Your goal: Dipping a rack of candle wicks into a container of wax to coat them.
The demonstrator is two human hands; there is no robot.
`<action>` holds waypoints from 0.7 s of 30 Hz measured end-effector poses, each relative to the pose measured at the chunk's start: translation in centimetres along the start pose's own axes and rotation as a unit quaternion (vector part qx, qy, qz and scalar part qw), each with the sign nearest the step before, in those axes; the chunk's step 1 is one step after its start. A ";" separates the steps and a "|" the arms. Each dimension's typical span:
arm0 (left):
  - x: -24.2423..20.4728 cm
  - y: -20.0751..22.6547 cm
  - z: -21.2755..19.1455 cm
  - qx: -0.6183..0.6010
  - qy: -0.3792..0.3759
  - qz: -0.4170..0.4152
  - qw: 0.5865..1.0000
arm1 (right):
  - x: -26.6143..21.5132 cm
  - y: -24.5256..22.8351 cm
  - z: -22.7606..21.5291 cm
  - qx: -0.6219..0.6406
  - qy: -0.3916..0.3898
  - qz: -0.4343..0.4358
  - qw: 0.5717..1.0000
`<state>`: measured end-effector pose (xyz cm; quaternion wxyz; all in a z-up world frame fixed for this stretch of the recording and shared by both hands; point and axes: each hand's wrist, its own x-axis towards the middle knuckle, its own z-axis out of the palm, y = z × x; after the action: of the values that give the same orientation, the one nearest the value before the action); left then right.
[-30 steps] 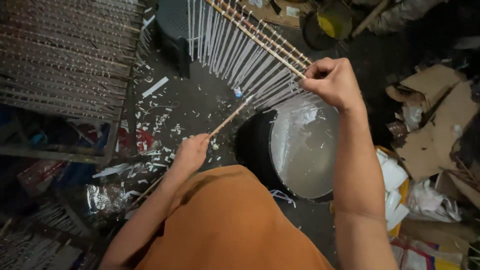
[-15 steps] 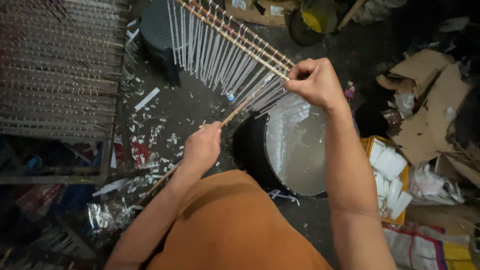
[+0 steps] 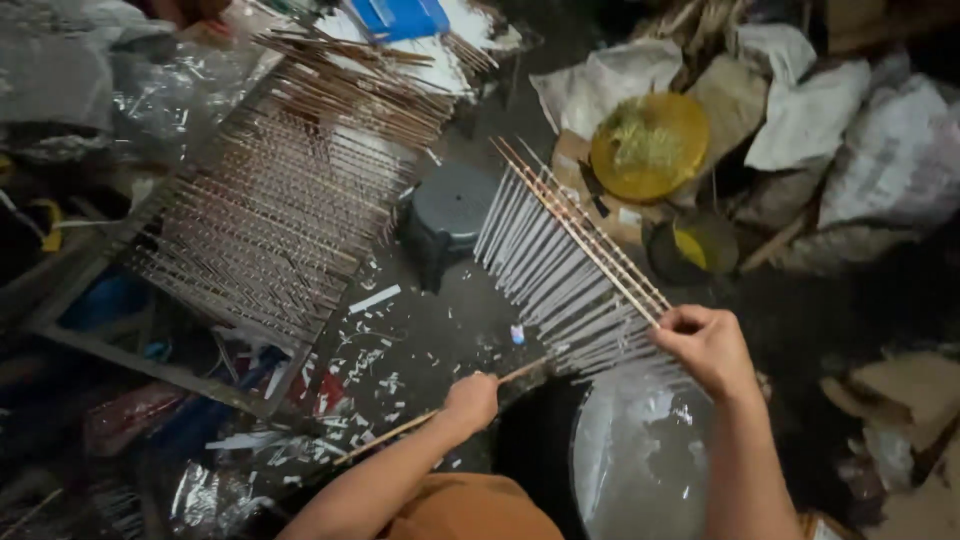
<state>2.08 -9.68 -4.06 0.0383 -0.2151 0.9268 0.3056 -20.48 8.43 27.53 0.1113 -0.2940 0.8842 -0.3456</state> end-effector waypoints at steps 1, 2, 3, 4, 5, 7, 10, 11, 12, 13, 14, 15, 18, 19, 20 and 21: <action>0.6 -0.6 1.2 -0.006 -0.005 0.000 1.000 | 0.3 0.3 0.1 0.014 0.002 0.017 1.000; 0.9 -1.1 2.4 -0.009 -0.013 0.003 1.000 | 0.1 0.7 0.2 0.029 0.007 0.038 0.999; 0.8 -0.8 1.1 -0.010 -0.010 0.004 1.000 | 0.4 0.1 0.0 0.028 0.009 0.035 0.999; 0.0 -0.4 0.0 -0.017 -0.049 -0.017 0.999 | 0.3 -0.3 0.0 0.037 0.009 0.032 0.999; -0.7 -0.1 -0.9 -0.025 -0.087 -0.039 0.995 | 0.1 -0.7 0.0 0.045 0.009 0.028 0.999; -1.3 -1.2 -0.6 -0.030 -0.090 -0.035 0.995 | -0.1 -1.5 -0.2 0.041 0.010 0.022 0.999; -2.9 -2.0 -0.8 -0.034 -0.108 -0.026 0.993 | 0.0 -1.3 -0.2 0.032 0.015 0.010 0.999; -3.6 -2.2 -1.0 -0.036 -0.119 -0.025 0.992 | 0.1 -1.1 -0.2 0.026 0.016 0.000 1.000; -4.4 -2.1 -1.8 -0.035 -0.124 -0.023 0.991 | 0.0 -1.2 -0.3 0.026 0.018 0.006 0.999; -5.3 -2.1 -2.7 -0.055 -0.124 -0.010 0.991 | -0.1 -1.3 -0.3 0.027 0.014 0.000 1.000; -6.2 -2.1 -3.5 -0.075 -0.125 0.002 0.989 | -0.3 -1.3 -0.3 0.030 0.012 -0.005 0.999; -5.8 -2.6 -3.8 -0.073 -0.131 0.003 0.989 | 0.8 -1.5 -0.4 0.031 0.013 0.002 0.999; -8.0 -2.2 -4.5 0.018 -0.118 0.068 0.991 | 1.1 -0.5 -1.4 -0.071 -0.005 -0.088 0.994; -8.5 -1.8 -5.6 0.003 -0.103 0.048 0.994 | 1.4 0.4 -1.4 -0.086 -0.009 -0.134 0.987; -8.8 -0.9 -6.9 -0.011 -0.092 0.026 0.995 | 1.7 1.5 -1.9 -0.100 -0.014 -0.177 0.979; -9.8 -0.5 -6.9 -0.014 -0.123 0.037 0.992 | -0.2 -0.7 -2.4 -0.104 -0.017 -0.144 0.984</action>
<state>11.51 -10.35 3.21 0.1375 -0.1416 0.9179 0.3441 -20.97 9.47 29.76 0.0439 -0.4340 0.8616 -0.2596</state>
